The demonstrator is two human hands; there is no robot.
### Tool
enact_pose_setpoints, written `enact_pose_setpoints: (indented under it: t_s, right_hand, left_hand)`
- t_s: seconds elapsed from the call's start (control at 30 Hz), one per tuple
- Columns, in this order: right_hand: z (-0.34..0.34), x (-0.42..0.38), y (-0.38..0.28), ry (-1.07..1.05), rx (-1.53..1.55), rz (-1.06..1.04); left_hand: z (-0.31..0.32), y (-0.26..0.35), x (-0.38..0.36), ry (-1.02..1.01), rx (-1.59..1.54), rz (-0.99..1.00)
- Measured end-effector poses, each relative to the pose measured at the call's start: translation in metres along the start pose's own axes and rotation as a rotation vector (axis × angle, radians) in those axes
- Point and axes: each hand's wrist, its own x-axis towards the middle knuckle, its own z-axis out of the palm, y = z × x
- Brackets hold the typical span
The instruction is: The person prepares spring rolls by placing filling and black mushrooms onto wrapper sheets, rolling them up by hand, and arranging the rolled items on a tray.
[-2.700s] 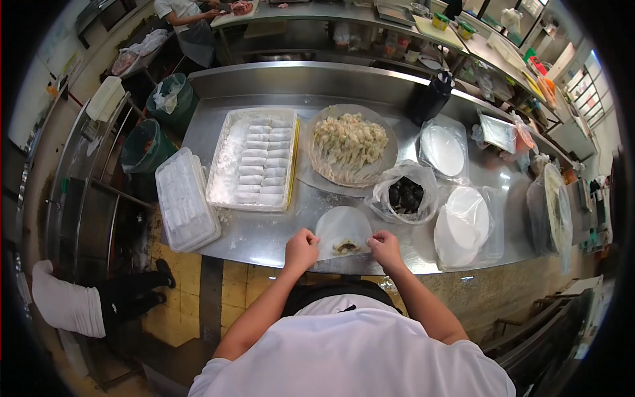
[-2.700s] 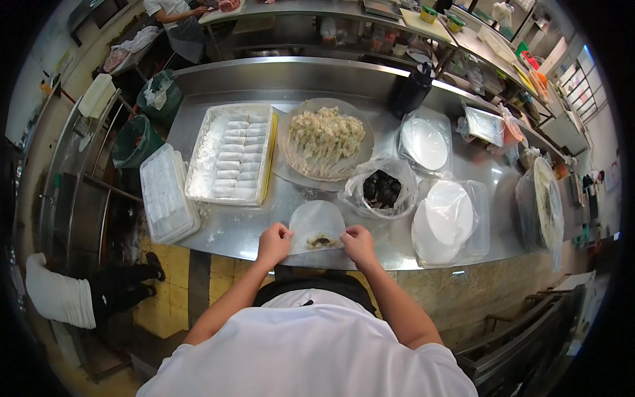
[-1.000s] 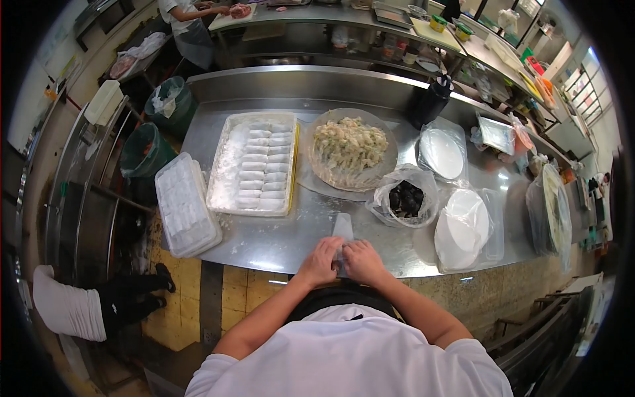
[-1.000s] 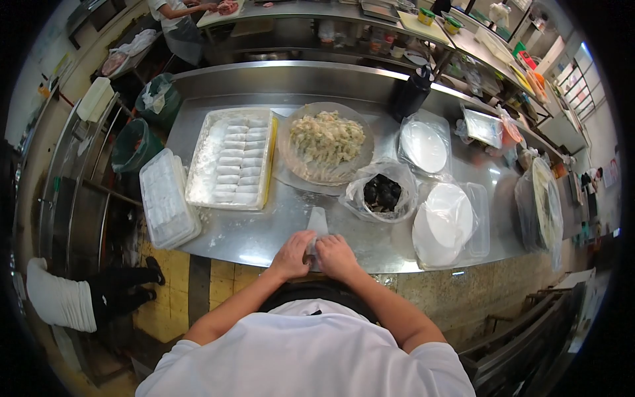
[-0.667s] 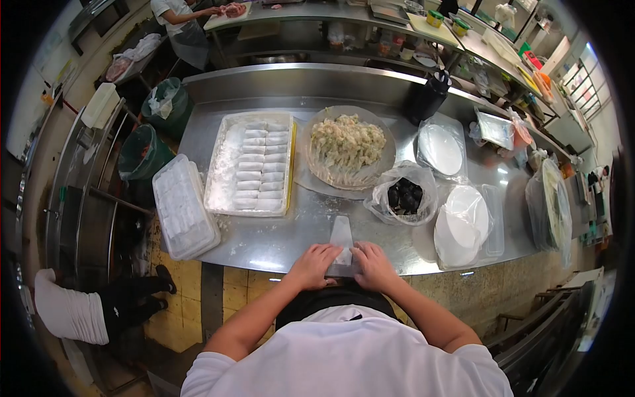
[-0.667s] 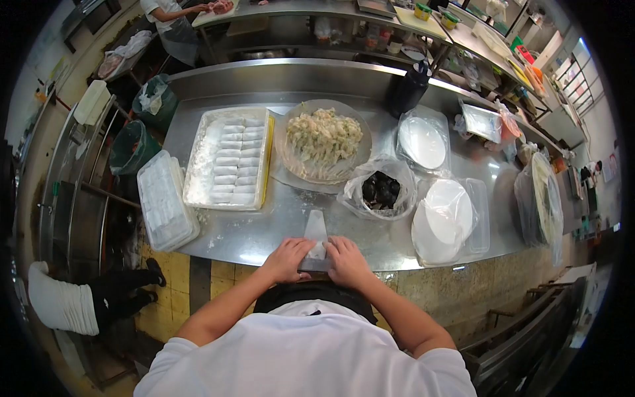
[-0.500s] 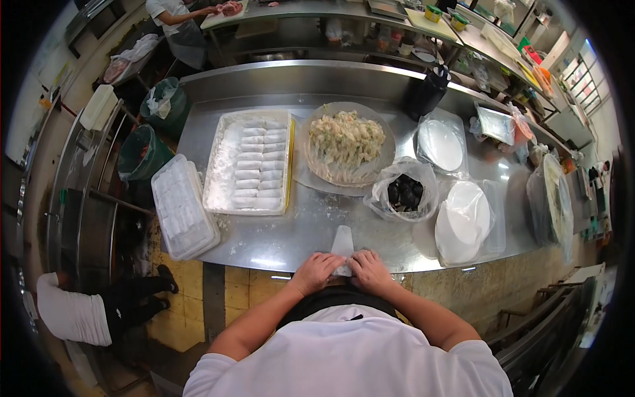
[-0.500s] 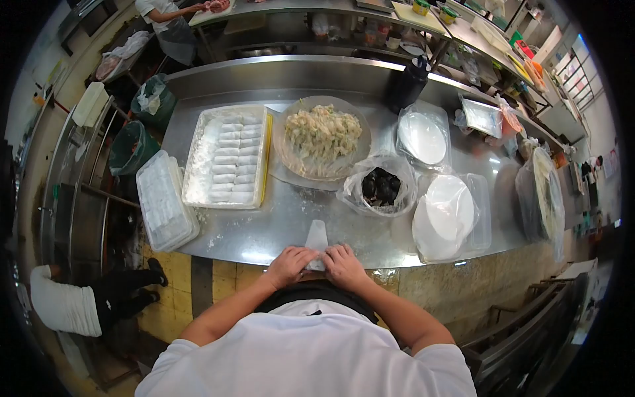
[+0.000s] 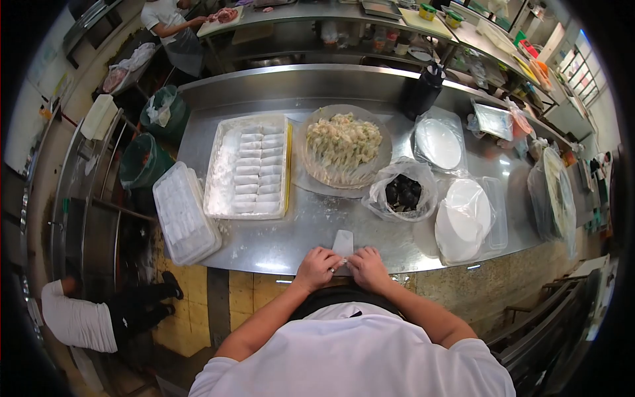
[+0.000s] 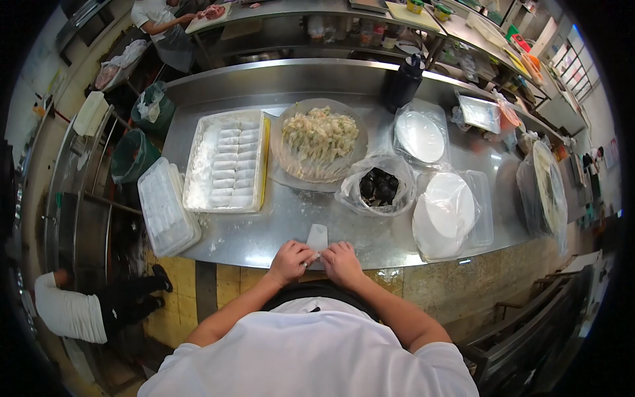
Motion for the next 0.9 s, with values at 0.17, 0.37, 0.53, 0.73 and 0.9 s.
enact_pose_setpoints:
  t_s: [0.17,0.37,0.53,0.73,0.9]
  right_hand:
    - [-0.003,0.013,-0.008,0.196,-0.117,-0.052]
    - [-0.001,0.014,-0.005,0.059,-0.306,-0.212]
    - [0.001,0.017,-0.001,0.031,-0.282,-0.188]
    - [0.0,0.022,0.006,0.053,-0.196,-0.106]
    - [-0.003,0.03,0.009,0.044,-0.148,-0.021]
  left_hand:
    - [0.005,0.004,0.019,-0.052,-0.009,-0.217]
    - [0.005,-0.005,0.036,-0.19,0.061,-0.293]
    - [-0.016,-0.011,0.025,-0.156,0.014,0.047]
    - [-0.007,-0.024,0.033,-0.146,-0.008,0.04]
    - [-0.002,-0.025,0.043,-0.112,0.016,-0.033]
